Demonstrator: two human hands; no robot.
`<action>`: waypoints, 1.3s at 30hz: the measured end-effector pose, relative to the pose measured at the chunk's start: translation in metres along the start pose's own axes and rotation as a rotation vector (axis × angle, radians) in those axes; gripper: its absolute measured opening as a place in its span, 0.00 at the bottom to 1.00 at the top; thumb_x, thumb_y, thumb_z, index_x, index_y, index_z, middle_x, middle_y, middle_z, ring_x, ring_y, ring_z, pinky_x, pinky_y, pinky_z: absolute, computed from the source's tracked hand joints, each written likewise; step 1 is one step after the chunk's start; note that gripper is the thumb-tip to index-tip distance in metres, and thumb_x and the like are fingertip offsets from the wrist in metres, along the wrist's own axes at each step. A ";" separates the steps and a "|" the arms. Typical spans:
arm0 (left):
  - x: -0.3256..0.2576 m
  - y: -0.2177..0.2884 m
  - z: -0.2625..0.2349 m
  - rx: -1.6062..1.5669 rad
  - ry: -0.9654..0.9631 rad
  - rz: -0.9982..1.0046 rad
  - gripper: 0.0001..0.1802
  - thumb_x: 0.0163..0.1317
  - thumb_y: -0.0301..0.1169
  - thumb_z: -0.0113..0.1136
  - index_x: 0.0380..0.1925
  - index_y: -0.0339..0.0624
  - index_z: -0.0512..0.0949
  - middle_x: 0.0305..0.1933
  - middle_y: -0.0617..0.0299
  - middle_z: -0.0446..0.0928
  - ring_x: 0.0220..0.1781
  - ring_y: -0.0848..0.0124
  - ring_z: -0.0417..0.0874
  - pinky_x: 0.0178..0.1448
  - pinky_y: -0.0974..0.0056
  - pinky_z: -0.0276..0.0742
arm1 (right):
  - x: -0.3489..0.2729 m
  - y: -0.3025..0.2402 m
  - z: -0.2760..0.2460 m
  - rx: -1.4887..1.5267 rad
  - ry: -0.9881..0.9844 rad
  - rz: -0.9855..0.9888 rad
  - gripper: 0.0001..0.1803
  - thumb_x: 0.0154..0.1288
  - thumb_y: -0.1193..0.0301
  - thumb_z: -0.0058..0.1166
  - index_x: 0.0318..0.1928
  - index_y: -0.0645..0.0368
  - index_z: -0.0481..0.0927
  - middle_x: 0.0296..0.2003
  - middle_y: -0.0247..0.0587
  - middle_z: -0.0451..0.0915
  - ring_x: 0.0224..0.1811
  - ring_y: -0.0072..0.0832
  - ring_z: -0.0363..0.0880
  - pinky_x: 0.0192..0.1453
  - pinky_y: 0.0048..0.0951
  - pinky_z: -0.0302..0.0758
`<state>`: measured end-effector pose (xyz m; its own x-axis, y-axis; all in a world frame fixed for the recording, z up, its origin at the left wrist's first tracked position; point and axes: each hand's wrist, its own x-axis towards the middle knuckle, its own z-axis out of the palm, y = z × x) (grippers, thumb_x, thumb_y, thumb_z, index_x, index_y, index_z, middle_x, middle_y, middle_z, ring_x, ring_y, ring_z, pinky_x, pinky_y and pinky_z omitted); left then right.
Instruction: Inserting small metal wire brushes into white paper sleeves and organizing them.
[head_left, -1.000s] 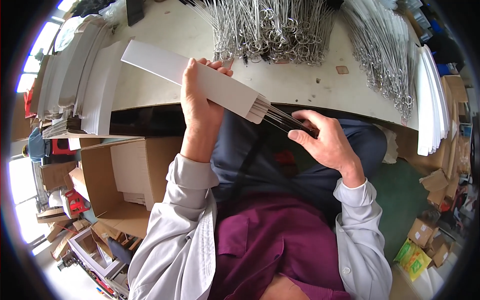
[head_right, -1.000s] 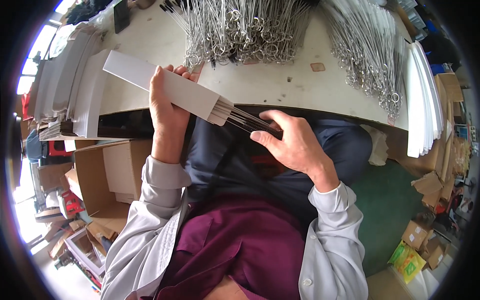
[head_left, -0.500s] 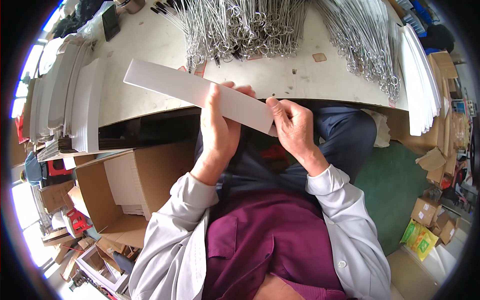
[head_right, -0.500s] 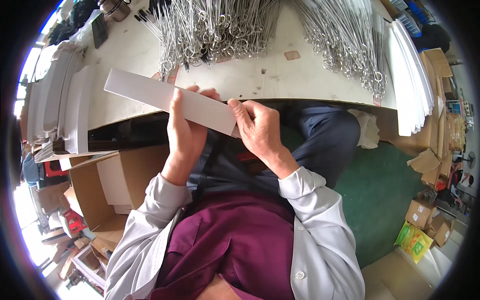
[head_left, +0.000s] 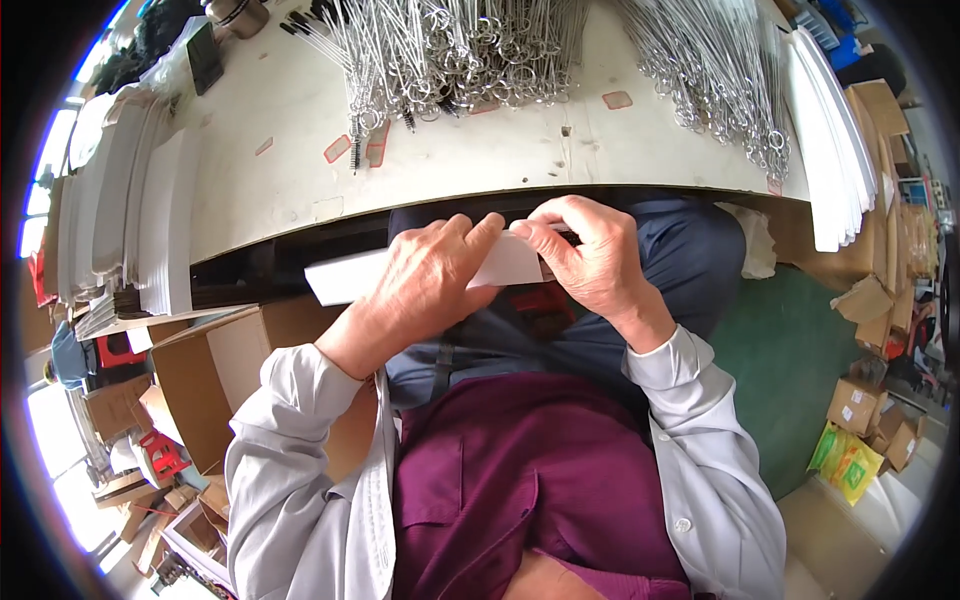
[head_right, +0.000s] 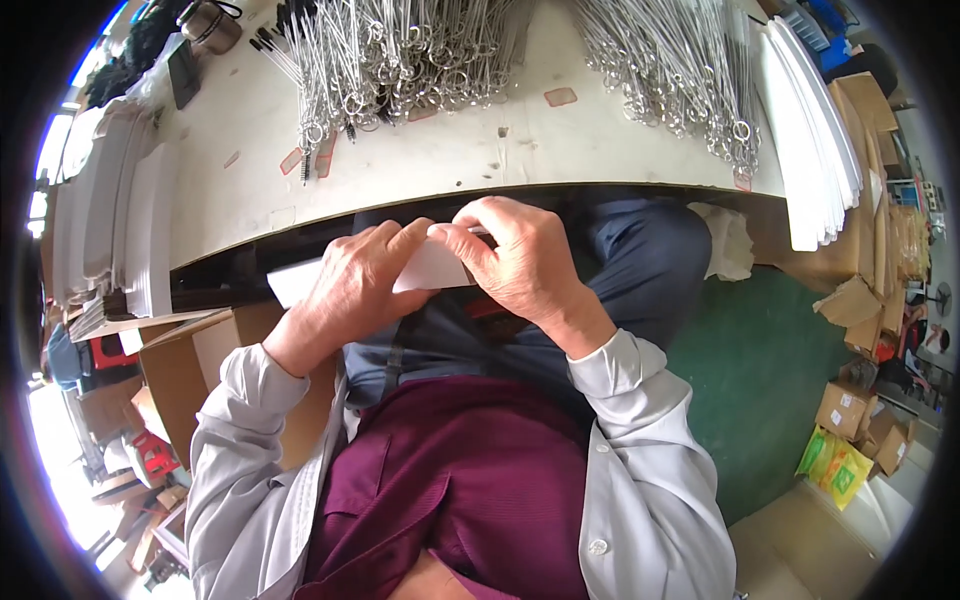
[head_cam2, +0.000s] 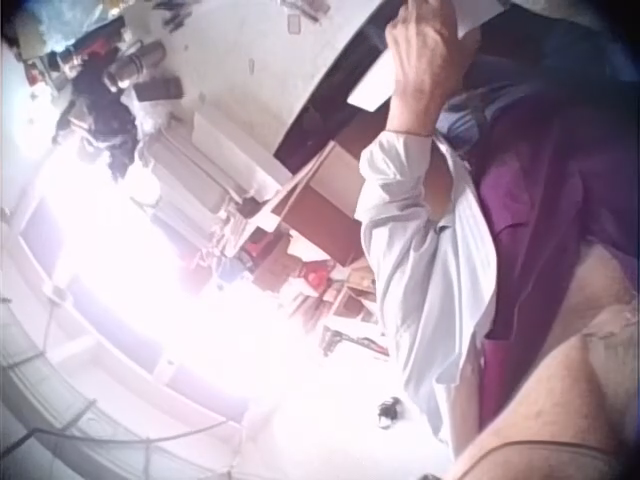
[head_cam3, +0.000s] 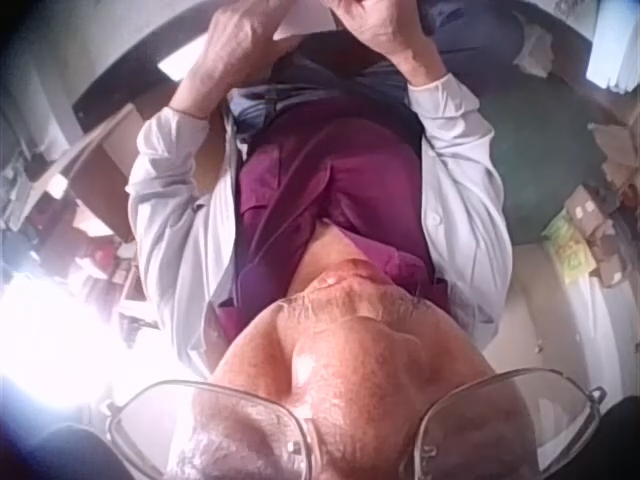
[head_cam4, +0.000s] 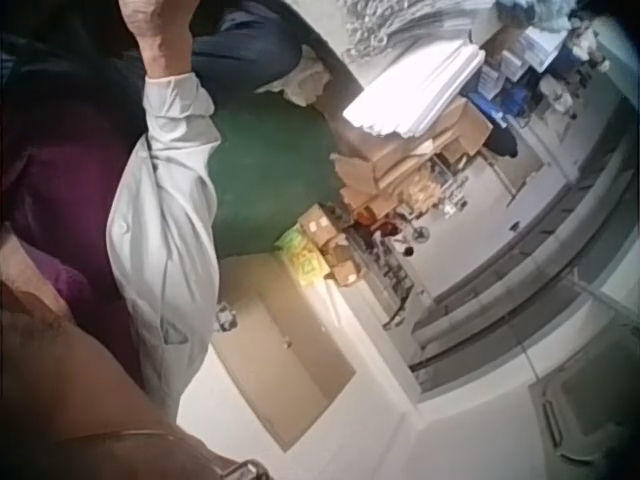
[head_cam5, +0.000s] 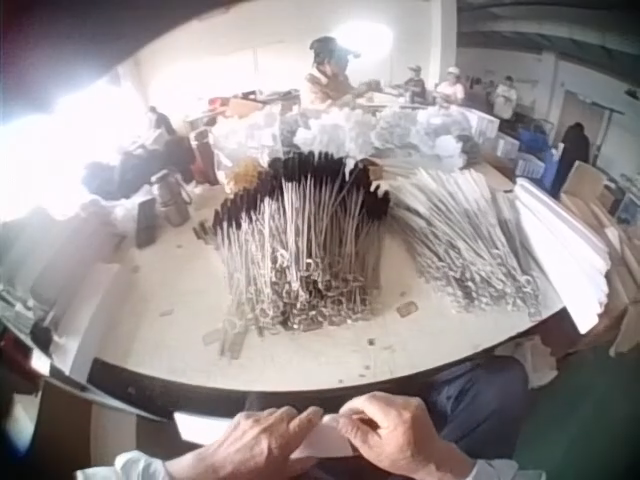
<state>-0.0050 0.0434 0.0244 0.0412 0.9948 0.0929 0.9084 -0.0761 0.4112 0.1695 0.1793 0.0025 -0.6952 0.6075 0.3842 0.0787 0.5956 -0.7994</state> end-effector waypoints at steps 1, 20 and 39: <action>0.000 0.001 0.003 0.014 -0.019 -0.019 0.36 0.49 0.34 0.76 0.59 0.38 0.74 0.34 0.56 0.78 0.35 0.56 0.85 0.38 0.56 0.83 | 0.000 -0.001 -0.001 0.049 0.056 0.006 0.14 0.66 0.62 0.70 0.36 0.61 0.84 0.25 0.42 0.83 0.24 0.30 0.83 0.30 0.28 0.77; -0.002 0.020 0.033 -0.113 -0.047 -0.285 0.32 0.51 0.37 0.72 0.56 0.37 0.75 0.37 0.46 0.84 0.37 0.49 0.88 0.41 0.50 0.86 | -0.032 0.012 -0.003 -0.242 0.239 -0.120 0.07 0.63 0.79 0.67 0.42 0.65 0.86 0.38 0.47 0.86 0.36 0.41 0.86 0.40 0.34 0.83; -0.001 0.025 0.052 -0.251 0.073 -0.275 0.31 0.51 0.37 0.72 0.55 0.36 0.76 0.37 0.46 0.84 0.38 0.47 0.88 0.42 0.50 0.86 | -0.040 0.014 0.009 -0.018 0.176 0.153 0.05 0.68 0.75 0.63 0.40 0.65 0.84 0.47 0.52 0.84 0.46 0.45 0.86 0.50 0.37 0.82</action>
<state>0.0397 0.0436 -0.0125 -0.2281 0.9736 0.0091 0.7509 0.1700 0.6382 0.1920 0.1582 -0.0283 -0.5390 0.7729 0.3349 0.1873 0.4977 -0.8469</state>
